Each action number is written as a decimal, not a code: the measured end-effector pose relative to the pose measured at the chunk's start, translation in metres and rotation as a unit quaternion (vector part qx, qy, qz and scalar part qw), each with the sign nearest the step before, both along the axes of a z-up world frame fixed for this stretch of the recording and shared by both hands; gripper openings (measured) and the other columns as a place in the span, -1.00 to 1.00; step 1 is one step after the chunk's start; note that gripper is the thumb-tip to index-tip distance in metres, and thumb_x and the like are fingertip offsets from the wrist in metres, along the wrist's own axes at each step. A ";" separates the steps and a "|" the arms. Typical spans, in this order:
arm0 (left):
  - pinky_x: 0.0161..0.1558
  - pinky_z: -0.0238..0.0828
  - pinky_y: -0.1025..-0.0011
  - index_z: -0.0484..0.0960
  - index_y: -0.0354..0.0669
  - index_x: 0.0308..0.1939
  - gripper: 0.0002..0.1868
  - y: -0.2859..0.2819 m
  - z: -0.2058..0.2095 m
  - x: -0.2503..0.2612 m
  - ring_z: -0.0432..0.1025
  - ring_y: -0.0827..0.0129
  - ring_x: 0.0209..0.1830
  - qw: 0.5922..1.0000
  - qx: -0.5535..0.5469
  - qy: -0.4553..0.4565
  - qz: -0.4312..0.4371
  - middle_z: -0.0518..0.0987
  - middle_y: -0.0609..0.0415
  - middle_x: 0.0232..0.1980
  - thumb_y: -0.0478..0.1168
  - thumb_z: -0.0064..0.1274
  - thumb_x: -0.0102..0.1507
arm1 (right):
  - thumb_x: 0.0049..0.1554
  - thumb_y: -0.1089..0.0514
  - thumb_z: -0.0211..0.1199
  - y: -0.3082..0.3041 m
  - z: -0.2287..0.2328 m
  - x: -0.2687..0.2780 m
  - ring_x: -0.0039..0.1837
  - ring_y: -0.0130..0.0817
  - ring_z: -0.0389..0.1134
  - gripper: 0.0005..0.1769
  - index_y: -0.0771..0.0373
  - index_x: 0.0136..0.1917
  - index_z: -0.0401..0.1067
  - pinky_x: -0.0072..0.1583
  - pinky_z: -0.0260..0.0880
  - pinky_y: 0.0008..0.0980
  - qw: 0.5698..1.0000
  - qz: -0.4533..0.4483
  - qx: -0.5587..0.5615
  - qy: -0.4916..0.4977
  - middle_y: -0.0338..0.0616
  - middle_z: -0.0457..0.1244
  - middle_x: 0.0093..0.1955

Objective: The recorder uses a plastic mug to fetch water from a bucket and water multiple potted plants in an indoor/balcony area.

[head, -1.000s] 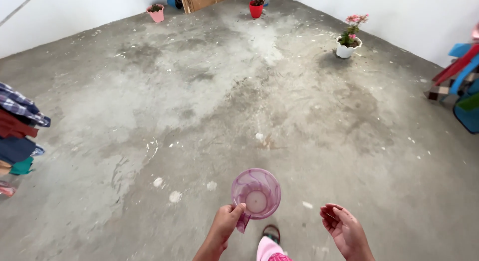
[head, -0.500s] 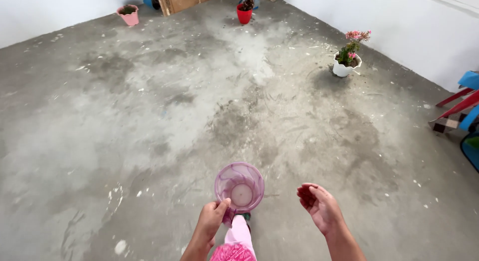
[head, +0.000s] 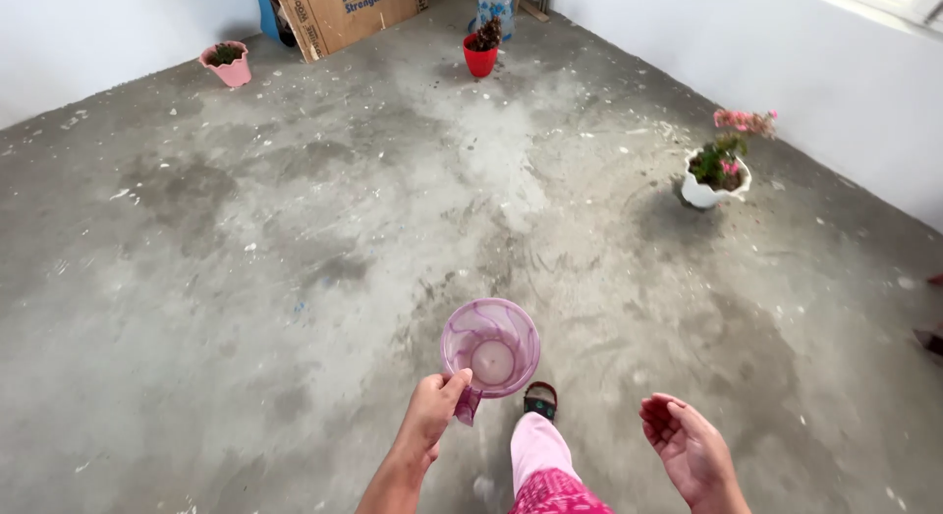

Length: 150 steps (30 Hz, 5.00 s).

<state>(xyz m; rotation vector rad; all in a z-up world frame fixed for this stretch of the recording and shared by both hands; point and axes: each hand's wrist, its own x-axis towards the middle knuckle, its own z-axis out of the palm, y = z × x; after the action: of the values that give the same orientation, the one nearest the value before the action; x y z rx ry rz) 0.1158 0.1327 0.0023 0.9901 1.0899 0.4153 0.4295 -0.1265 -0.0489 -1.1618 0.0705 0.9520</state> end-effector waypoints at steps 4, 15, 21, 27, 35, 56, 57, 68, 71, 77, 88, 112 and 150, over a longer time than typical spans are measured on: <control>-0.26 0.35 0.45 0.71 -0.35 -0.25 -0.63 0.101 -0.020 0.083 0.41 0.51 -0.43 1.000 0.019 0.002 0.016 0.64 0.13 -0.38 -0.03 0.11 0.29 | 0.30 0.15 0.00 0.110 -0.018 0.106 0.21 -0.13 0.36 -0.68 0.38 0.19 0.42 0.26 0.32 -0.14 1.000 0.015 -0.007 0.026 0.05 0.35 0.14; -0.32 0.34 0.42 0.71 -0.33 -0.26 -0.70 0.356 0.000 0.272 0.40 0.50 -0.46 0.994 -0.007 -0.031 0.102 0.62 0.11 -0.38 -0.10 0.12 0.28 | 0.28 0.16 0.03 0.465 0.024 0.341 0.18 -0.11 0.38 -0.70 0.36 0.15 0.44 0.26 0.35 -0.14 0.996 0.077 0.031 0.025 0.06 0.37 0.11; -0.33 0.41 0.35 0.69 -0.37 -0.26 -0.68 0.521 -0.033 0.367 0.44 0.45 -0.45 0.993 -0.025 -0.043 0.104 0.63 0.07 -0.37 -0.10 0.10 0.27 | 0.26 0.18 0.03 0.629 0.006 0.421 0.17 -0.13 0.40 -0.71 0.39 0.14 0.45 0.25 0.37 -0.16 0.995 0.091 0.021 0.028 0.05 0.39 0.09; -0.29 0.40 0.41 0.69 -0.35 -0.25 -0.68 0.699 -0.048 0.474 0.46 0.46 -0.44 0.995 -0.042 -0.020 0.091 0.64 0.08 -0.37 -0.09 0.11 0.28 | 0.28 0.16 0.00 0.757 0.009 0.524 0.17 -0.11 0.38 -0.67 0.42 0.16 0.43 0.25 0.36 -0.16 0.998 0.057 -0.014 0.029 0.10 0.36 0.11; -0.28 0.38 0.43 0.70 -0.34 -0.23 -0.68 0.896 -0.048 0.613 0.43 0.50 -0.42 0.996 -0.011 -0.015 0.093 0.64 0.12 -0.35 -0.08 0.10 0.29 | 0.30 0.13 -0.02 0.928 -0.023 0.683 0.20 -0.14 0.37 -0.65 0.41 0.19 0.41 0.28 0.34 -0.19 0.998 0.037 -0.034 0.038 0.05 0.36 0.13; -0.18 0.33 0.40 0.69 -0.38 -0.14 -0.66 1.332 -0.096 0.850 0.41 0.48 -0.31 0.975 -0.080 0.077 0.192 0.63 0.11 -0.27 -0.10 0.12 0.27 | 0.31 0.17 0.01 1.471 -0.048 0.953 0.21 -0.14 0.37 -0.66 0.45 0.22 0.39 0.26 0.35 -0.21 0.987 0.153 -0.048 0.026 0.08 0.35 0.14; -0.18 0.33 0.40 0.69 -0.38 -0.14 -0.66 1.360 -0.103 0.857 0.41 0.48 -0.31 0.975 -0.085 0.081 0.187 0.63 0.11 -0.27 -0.10 0.12 0.27 | 0.31 0.17 0.01 1.484 -0.060 0.956 0.21 -0.14 0.37 -0.66 0.45 0.22 0.39 0.26 0.35 -0.21 0.987 0.149 -0.053 0.030 0.08 0.35 0.14; -0.12 0.33 0.41 0.71 -0.35 -0.15 -0.61 1.632 -0.279 0.975 0.42 0.48 -0.26 0.970 -0.108 0.163 0.144 0.64 0.11 -0.24 -0.03 0.12 0.26 | 0.32 0.16 -0.06 1.721 -0.225 1.037 0.23 -0.09 0.36 -0.62 0.49 0.23 0.37 0.25 0.33 -0.16 0.975 0.157 -0.153 0.028 0.15 0.34 0.16; -0.09 0.33 0.41 0.72 -0.34 -0.14 -0.61 1.686 -0.409 1.008 0.44 0.48 -0.25 0.964 -0.122 0.167 0.167 0.67 0.10 -0.24 -0.02 0.11 0.25 | 0.31 0.14 -0.04 1.793 -0.359 1.063 0.23 -0.13 0.37 -0.63 0.47 0.21 0.38 0.22 0.35 -0.16 0.970 0.187 -0.146 0.045 0.09 0.36 0.14; -0.06 0.29 0.40 0.68 -0.39 -0.13 -0.60 1.782 -0.683 1.067 0.37 0.45 -0.24 0.949 -0.133 0.143 0.249 0.61 0.09 -0.25 -0.03 0.10 0.28 | 0.29 0.05 0.07 1.944 -0.659 1.115 0.22 -0.21 0.36 -0.61 0.33 0.26 0.40 0.23 0.37 -0.20 0.926 0.322 -0.195 -0.023 0.01 0.34 0.17; -0.25 0.07 0.35 0.64 -0.15 -0.14 -0.74 1.923 -0.915 1.101 0.22 0.43 -0.34 0.907 -0.162 -0.011 0.389 0.51 0.18 -0.28 -0.04 0.07 0.30 | 0.17 -0.21 0.13 2.030 -0.780 1.106 0.36 -0.28 0.34 -0.38 0.19 0.35 0.37 0.34 0.38 -0.17 0.800 0.550 -0.217 -0.102 -0.09 0.35 0.29; 0.07 0.49 0.26 0.42 -0.42 0.25 -0.50 1.898 -0.877 1.137 0.54 0.17 0.02 0.910 0.021 0.168 0.379 0.46 -0.24 0.21 -0.14 0.02 0.33 | 0.29 0.07 0.04 1.972 -0.772 1.105 0.24 -0.27 0.37 -0.62 0.33 0.26 0.38 0.30 0.39 -0.22 0.911 0.361 -0.196 -0.039 -0.01 0.34 0.18; -0.46 0.48 0.22 -0.19 -0.47 0.41 -0.30 1.925 -0.830 1.212 0.50 0.16 -0.64 0.964 0.155 0.209 -0.051 0.57 -0.12 -0.55 -0.22 -0.26 0.30 | 0.36 0.09 -0.20 1.991 -0.795 1.149 0.28 -0.15 0.30 -0.59 0.42 0.27 0.28 0.36 0.34 -0.20 0.992 0.070 -0.081 0.069 0.12 0.26 0.23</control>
<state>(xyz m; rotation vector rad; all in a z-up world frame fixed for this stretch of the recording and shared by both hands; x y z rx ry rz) 1.3283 2.0579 -0.8281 1.4512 1.3701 0.3028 1.5788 1.8647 -0.8444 -1.2618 0.1837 1.1671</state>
